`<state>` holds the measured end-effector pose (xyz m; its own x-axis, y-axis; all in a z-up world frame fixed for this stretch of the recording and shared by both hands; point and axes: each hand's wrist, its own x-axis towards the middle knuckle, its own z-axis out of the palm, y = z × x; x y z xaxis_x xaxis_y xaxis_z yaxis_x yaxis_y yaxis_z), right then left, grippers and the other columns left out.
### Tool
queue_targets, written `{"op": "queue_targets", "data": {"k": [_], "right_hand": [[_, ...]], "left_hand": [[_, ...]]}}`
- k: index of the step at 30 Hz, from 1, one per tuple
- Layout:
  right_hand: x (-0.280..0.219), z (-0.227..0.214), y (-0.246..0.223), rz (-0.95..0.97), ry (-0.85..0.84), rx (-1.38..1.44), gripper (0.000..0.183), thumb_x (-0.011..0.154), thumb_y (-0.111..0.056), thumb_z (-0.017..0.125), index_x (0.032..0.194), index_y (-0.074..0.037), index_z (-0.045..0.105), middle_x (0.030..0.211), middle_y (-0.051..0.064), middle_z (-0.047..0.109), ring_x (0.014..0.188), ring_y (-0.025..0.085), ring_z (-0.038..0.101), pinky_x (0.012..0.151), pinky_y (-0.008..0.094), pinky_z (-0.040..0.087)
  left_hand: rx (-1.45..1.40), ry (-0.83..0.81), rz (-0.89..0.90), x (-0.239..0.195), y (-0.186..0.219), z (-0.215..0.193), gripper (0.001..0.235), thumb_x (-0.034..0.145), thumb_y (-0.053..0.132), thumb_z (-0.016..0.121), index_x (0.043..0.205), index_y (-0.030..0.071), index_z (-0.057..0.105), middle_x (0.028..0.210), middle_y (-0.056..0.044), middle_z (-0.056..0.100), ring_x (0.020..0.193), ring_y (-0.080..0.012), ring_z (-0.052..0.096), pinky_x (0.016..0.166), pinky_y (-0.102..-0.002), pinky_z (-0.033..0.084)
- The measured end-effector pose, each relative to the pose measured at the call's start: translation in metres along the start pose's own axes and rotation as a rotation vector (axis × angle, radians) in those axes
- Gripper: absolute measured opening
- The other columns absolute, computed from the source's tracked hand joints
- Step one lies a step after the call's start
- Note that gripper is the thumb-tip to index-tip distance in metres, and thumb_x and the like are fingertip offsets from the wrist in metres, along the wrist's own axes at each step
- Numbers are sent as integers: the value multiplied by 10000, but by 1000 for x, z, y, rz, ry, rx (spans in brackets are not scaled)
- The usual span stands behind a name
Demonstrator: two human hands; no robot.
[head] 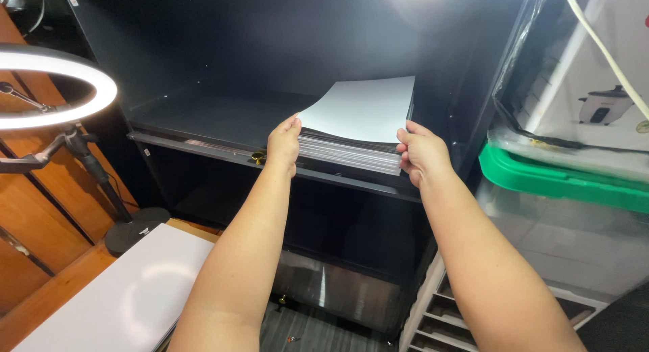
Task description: The person repeatedly picks up stacks of white paper from a wooden chair and places them onto a black shelf. The person handles the paper by hand, stacking it neatly on the shelf.
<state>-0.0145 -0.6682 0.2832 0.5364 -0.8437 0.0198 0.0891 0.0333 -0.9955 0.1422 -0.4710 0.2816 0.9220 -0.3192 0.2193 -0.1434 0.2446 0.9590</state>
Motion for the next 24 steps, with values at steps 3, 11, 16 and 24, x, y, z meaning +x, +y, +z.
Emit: {"op": "queue_targets", "data": {"k": [3,11,16,24], "right_hand": [[5,1,2,-2,6,-2,531,1004,-230,706,1503,-146,545,664,-2,633,485,14,533,560,226,557],[10,2,4,-8,17,-20,537,993,-230,721,1494,-136,551,653,0,617,487,25,535,541,228,558],[21,2,6,-12,32,-23,545,982,-214,734,1485,-113,552,651,14,615,495,28,535,528,224,561],[31,7,12,-26,61,-13,513,964,-148,718,1443,-44,567,642,19,611,496,30,587,557,248,614]], "left_hand": [[16,9,6,5,-4,2,360,1085,282,576,1384,105,673,1451,-146,626,1476,-301,449,1245,-451,323],[75,20,-4,6,-9,0,369,1090,291,572,1399,109,659,1437,-138,636,1465,-288,460,1233,-449,331],[108,34,-8,13,-14,0,364,1098,281,554,1400,106,657,1434,-132,639,1458,-286,465,1228,-449,340],[107,49,9,6,-7,0,368,1106,256,531,1400,67,645,1451,-159,620,1470,-303,449,1235,-450,339]]}}
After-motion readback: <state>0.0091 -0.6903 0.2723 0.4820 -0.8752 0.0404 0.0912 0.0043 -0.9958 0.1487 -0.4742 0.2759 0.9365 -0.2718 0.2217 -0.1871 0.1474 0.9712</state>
